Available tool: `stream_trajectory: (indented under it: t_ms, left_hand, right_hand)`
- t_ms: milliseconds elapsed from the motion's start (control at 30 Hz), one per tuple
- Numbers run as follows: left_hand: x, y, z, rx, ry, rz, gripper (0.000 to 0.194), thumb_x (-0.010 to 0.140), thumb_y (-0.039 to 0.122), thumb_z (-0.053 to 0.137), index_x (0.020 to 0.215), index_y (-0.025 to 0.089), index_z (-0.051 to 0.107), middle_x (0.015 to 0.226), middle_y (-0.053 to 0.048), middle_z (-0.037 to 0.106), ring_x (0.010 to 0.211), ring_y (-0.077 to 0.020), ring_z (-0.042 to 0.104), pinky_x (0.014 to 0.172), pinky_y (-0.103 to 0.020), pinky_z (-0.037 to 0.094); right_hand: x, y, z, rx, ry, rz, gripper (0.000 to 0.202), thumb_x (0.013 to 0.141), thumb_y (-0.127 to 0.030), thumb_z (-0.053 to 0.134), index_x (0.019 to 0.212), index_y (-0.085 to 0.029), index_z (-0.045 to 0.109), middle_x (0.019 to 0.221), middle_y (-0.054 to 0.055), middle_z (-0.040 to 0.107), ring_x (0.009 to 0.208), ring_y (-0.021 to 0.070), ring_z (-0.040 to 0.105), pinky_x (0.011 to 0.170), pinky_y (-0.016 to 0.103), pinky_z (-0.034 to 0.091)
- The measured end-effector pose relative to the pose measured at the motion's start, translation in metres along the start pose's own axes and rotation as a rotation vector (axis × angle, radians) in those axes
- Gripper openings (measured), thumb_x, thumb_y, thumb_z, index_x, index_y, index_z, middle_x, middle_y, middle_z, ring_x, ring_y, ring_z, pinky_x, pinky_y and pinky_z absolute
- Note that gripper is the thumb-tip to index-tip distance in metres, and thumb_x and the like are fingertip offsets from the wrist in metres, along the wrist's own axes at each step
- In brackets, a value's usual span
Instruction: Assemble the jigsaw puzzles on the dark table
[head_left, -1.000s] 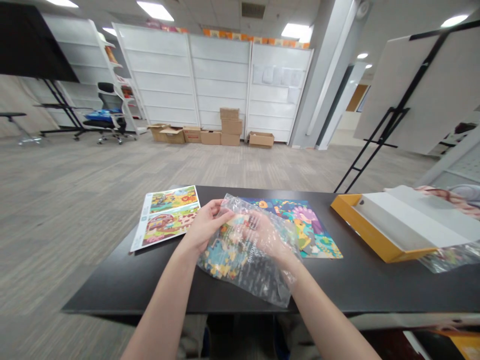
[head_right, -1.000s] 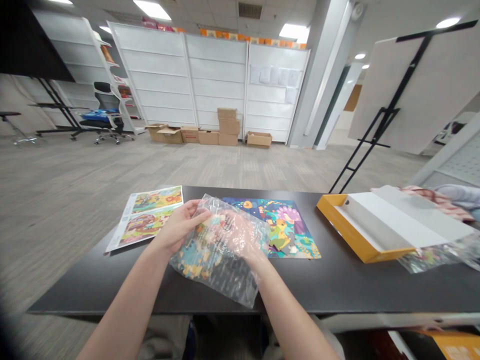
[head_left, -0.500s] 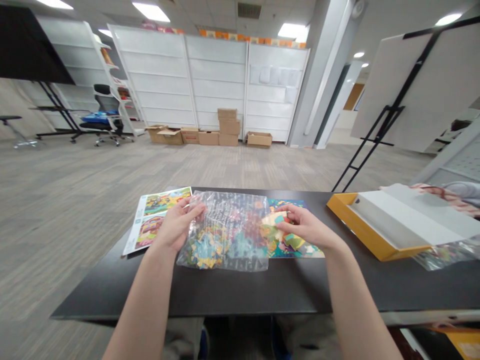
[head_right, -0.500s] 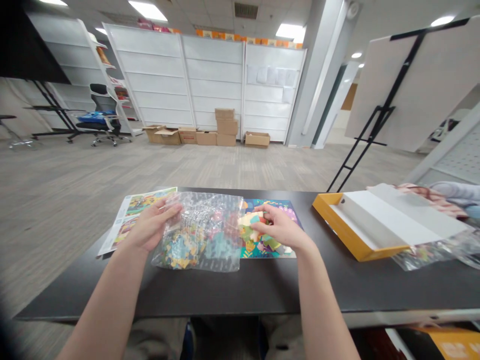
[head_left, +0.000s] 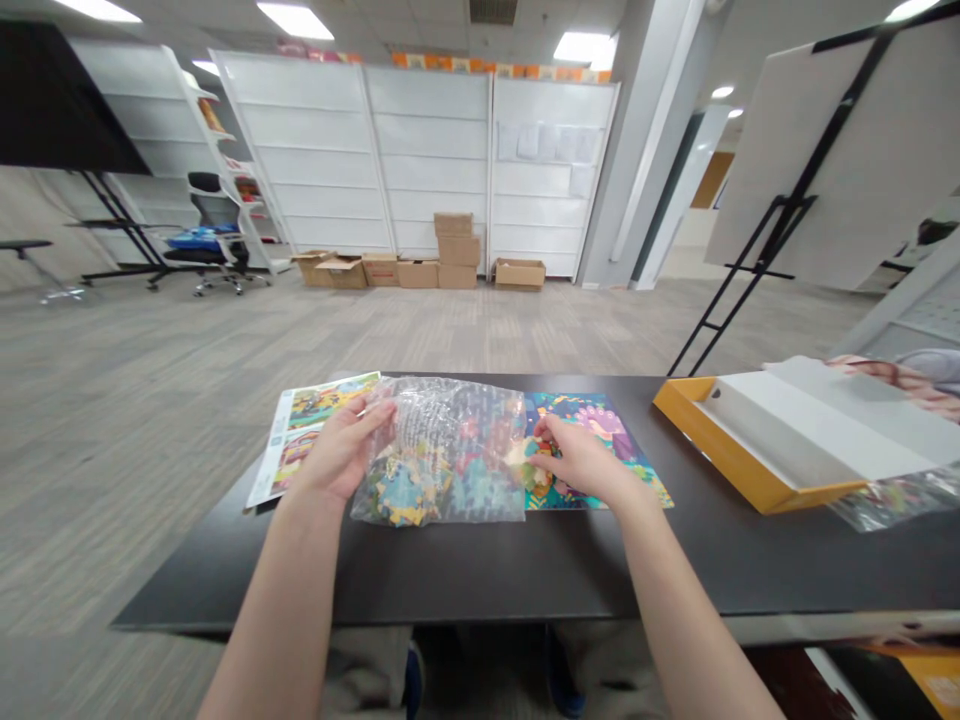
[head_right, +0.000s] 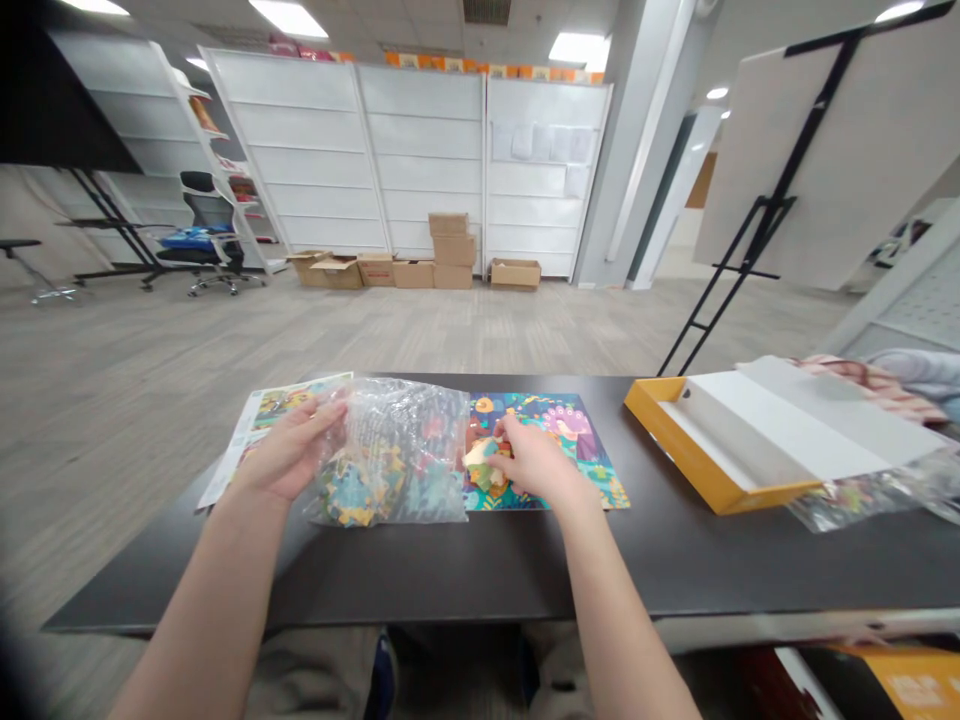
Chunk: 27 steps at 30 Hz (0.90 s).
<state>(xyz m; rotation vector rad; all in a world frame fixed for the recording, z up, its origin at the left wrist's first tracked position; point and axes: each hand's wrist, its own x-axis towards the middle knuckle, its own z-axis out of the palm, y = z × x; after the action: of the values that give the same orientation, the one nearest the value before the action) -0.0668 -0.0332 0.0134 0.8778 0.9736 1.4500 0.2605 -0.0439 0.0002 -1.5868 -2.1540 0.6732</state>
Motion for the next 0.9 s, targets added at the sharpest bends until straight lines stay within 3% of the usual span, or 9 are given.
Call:
stream_trajectory:
  t_ms: [133,200,233,367,467,600,733,900]
  left_hand:
    - [-0.002,0.001,0.003,-0.013,-0.003,-0.002,0.044,0.059,0.021,0.092,0.095,0.013,0.070,0.080,-0.002,0.073,0.065,-0.0104,0.065,0.060,-0.019,0.053]
    - [-0.003,0.001,0.005,-0.021,-0.015,-0.001,0.044,0.060,0.020,0.092,0.097,0.013,0.070,0.081,-0.001,0.073,0.065,-0.0098,0.065,0.060,-0.018,0.053]
    - [-0.003,0.000,0.006,-0.026,-0.020,0.001,0.043,0.060,0.020,0.091,0.098,0.013,0.070,0.082,-0.002,0.073,0.065,-0.0095,0.065,0.060,-0.018,0.053]
    - [-0.004,-0.002,0.009,-0.034,-0.036,0.000,0.043,0.062,0.021,0.091,0.099,0.014,0.070,0.082,-0.001,0.073,0.065,-0.0090,0.065,0.062,-0.018,0.053]
    - [-0.004,-0.003,0.010,-0.037,-0.039,0.011,0.045,0.062,0.022,0.091,0.100,0.014,0.069,0.083,-0.002,0.073,0.067,-0.0100,0.066,0.064,-0.019,0.054]
    - [-0.005,-0.006,0.011,-0.026,-0.047,0.018,0.046,0.061,0.024,0.092,0.100,0.014,0.069,0.084,-0.002,0.074,0.068,-0.0106,0.067,0.064,-0.020,0.053]
    - [-0.008,-0.008,0.016,-0.020,-0.072,0.017,0.045,0.063,0.025,0.092,0.100,0.015,0.070,0.084,-0.001,0.074,0.069,-0.0101,0.067,0.064,-0.019,0.052]
    - [-0.013,-0.005,0.025,-0.052,-0.076,0.004,0.046,0.060,0.023,0.093,0.099,0.014,0.070,0.088,-0.003,0.075,0.072,-0.0106,0.067,0.069,-0.019,0.053]
  right_hand:
    - [0.003,-0.003,-0.004,-0.182,0.198,-0.133,0.008,0.082,-0.023,0.069,0.085,-0.020,0.062,0.093,0.008,0.069,0.091,0.0238,0.065,0.079,0.033,0.047]
    - [0.000,-0.017,-0.008,-0.104,0.280,-0.183,0.007,0.087,-0.024,0.064,0.081,-0.020,0.063,0.090,0.007,0.069,0.090,0.0225,0.064,0.079,0.033,0.046]
    - [-0.002,-0.027,-0.008,-0.023,0.274,-0.202,0.012,0.090,-0.026,0.060,0.080,-0.020,0.063,0.084,0.005,0.069,0.083,0.0201,0.063,0.075,0.031,0.046]
    - [-0.011,-0.063,0.004,0.215,-0.022,-0.342,0.021,0.095,-0.033,0.055,0.091,-0.021,0.071,0.079,0.001,0.070,0.069,0.0160,0.062,0.066,0.028,0.048]
    - [-0.010,-0.076,0.024,0.223,0.038,-0.393,0.023,0.095,-0.030,0.054,0.109,-0.023,0.070,0.101,0.005,0.073,0.084,0.0199,0.066,0.081,0.034,0.052]
    - [-0.006,-0.083,0.043,0.235,0.025,-0.347,0.041,0.094,-0.032,0.056,0.135,-0.023,0.057,0.111,0.008,0.072,0.091,0.0225,0.068,0.088,0.039,0.054]
    - [-0.006,-0.097,0.055,0.109,-0.019,-0.363,0.054,0.088,-0.032,0.066,0.139,-0.021,0.054,0.133,0.014,0.065,0.123,0.0318,0.061,0.109,0.048,0.044]
    - [0.000,-0.109,0.064,0.108,-0.006,-0.335,0.056,0.087,-0.037,0.065,0.139,-0.018,0.055,0.135,0.016,0.065,0.125,0.0354,0.060,0.109,0.052,0.044]
